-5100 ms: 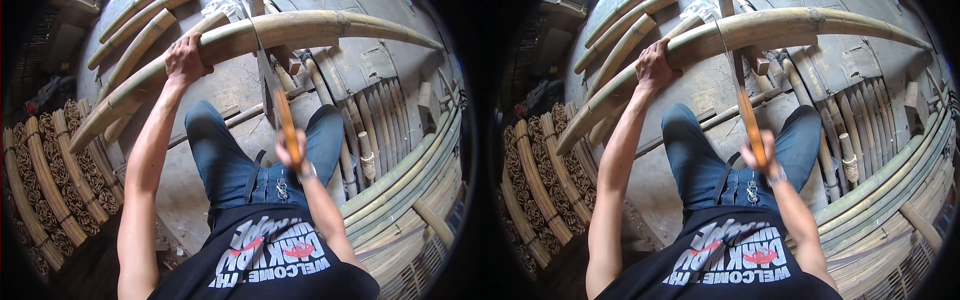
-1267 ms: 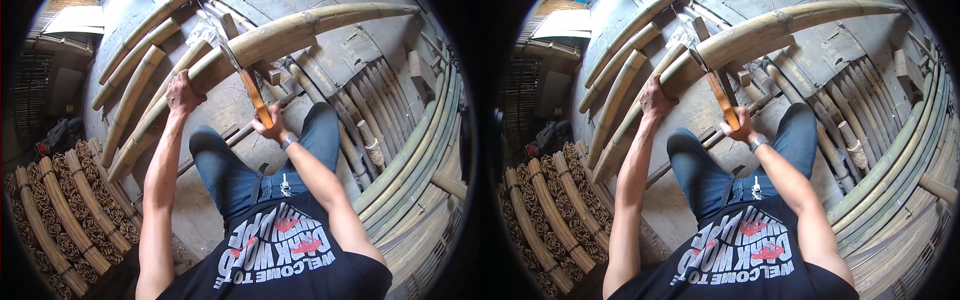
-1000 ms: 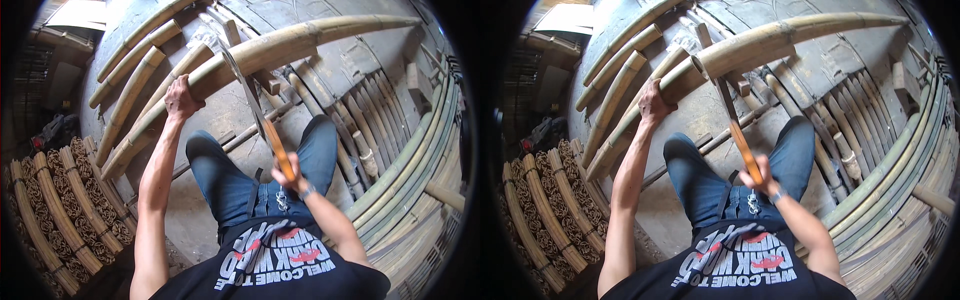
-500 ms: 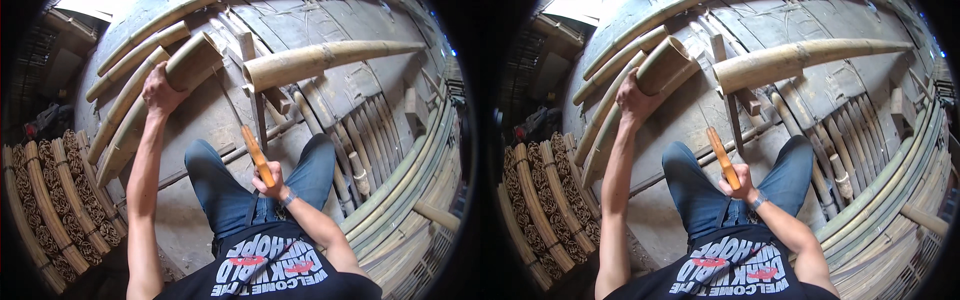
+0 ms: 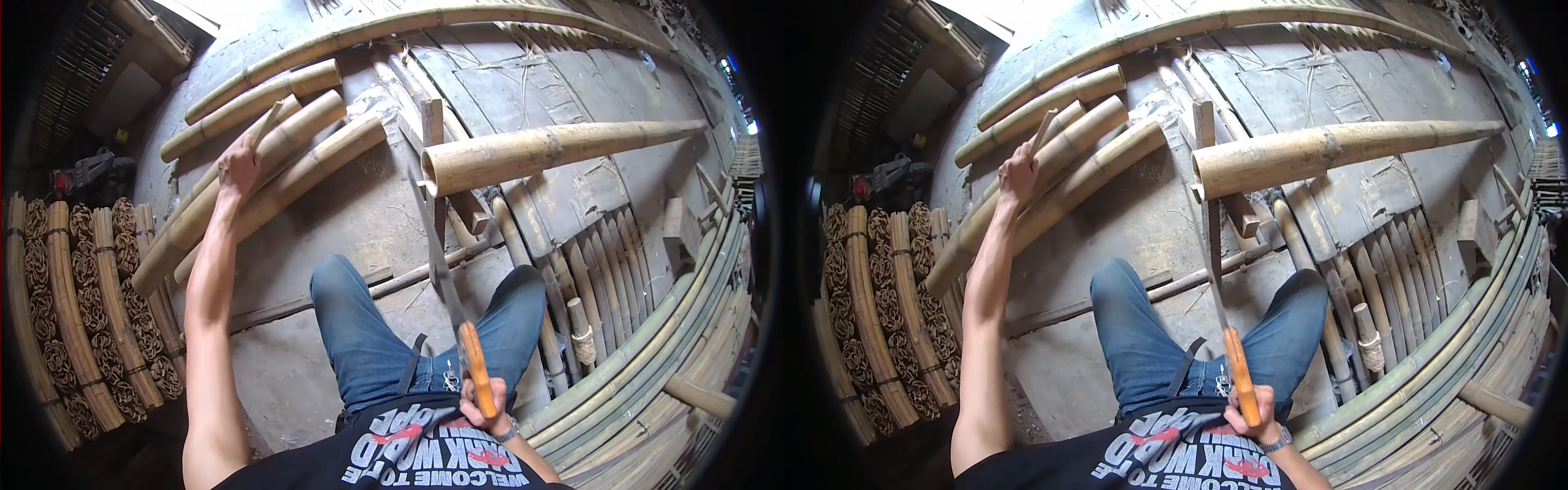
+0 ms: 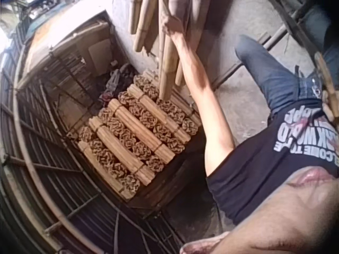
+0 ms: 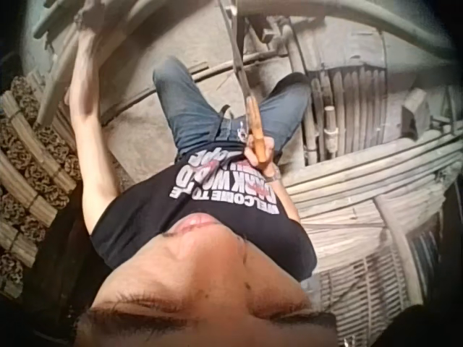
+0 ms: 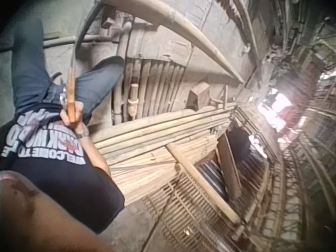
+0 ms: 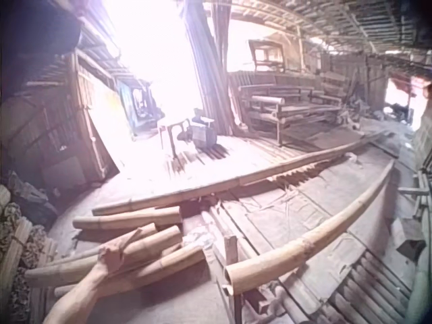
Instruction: Sawing through a long piece of bamboo pole placed on a wooden support.
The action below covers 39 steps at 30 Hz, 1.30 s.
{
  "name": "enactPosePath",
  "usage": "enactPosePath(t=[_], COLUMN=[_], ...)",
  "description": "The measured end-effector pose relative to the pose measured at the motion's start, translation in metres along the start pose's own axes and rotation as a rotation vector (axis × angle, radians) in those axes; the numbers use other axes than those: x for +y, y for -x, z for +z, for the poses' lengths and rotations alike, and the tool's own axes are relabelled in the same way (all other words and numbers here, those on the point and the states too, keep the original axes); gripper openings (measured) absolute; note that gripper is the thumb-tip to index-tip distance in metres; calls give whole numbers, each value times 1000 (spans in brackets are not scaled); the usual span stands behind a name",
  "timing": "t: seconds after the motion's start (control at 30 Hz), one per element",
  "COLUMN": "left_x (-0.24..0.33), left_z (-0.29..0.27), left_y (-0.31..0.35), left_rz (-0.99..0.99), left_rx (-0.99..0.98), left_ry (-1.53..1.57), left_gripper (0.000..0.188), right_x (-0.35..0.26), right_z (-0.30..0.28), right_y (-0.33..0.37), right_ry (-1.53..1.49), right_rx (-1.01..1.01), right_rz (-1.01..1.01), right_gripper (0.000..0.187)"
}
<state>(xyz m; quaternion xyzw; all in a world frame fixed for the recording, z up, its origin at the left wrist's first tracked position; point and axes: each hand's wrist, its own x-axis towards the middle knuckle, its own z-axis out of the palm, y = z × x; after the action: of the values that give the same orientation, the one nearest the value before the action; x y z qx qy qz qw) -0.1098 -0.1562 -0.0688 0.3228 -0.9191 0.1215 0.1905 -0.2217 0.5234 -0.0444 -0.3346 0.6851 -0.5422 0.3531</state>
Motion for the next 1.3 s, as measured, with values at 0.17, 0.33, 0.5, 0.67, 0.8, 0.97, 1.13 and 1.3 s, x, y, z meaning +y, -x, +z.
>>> enactPosePath(t=[0.17,0.33,0.5,0.67,0.8,0.97,1.13,1.3], left_x=[13,39,114,195,231,276,299,335], left_z=[-63,-123,-188,-279,-333,-395,-473,-551], left_y=[19,28,4,-28,-48,-104,-147,-135], left_rz=[75,142,175,176,111,291,447,588], left_rx=[-43,-66,-22,62,100,312,337,163], left_ry=[60,129,202,299,386,420,290,444], left_gripper=[29,33,36,37,46,33,39,44], right_x=[-6,-16,-17,70,137,238,164,-66], right_z=[-26,-54,-91,-164,-180,-196,-144,-31], right_y=[15,27,35,45,49,93,11,-107], right_ry=[-119,29,426,933,1039,1138,762,-42], right_rx=[17,244,683,774,731,499,652,391], right_rz=[-21,-234,-280,151,467,718,375,-217], right_gripper=[21,19,14,18,27,46,66,62])
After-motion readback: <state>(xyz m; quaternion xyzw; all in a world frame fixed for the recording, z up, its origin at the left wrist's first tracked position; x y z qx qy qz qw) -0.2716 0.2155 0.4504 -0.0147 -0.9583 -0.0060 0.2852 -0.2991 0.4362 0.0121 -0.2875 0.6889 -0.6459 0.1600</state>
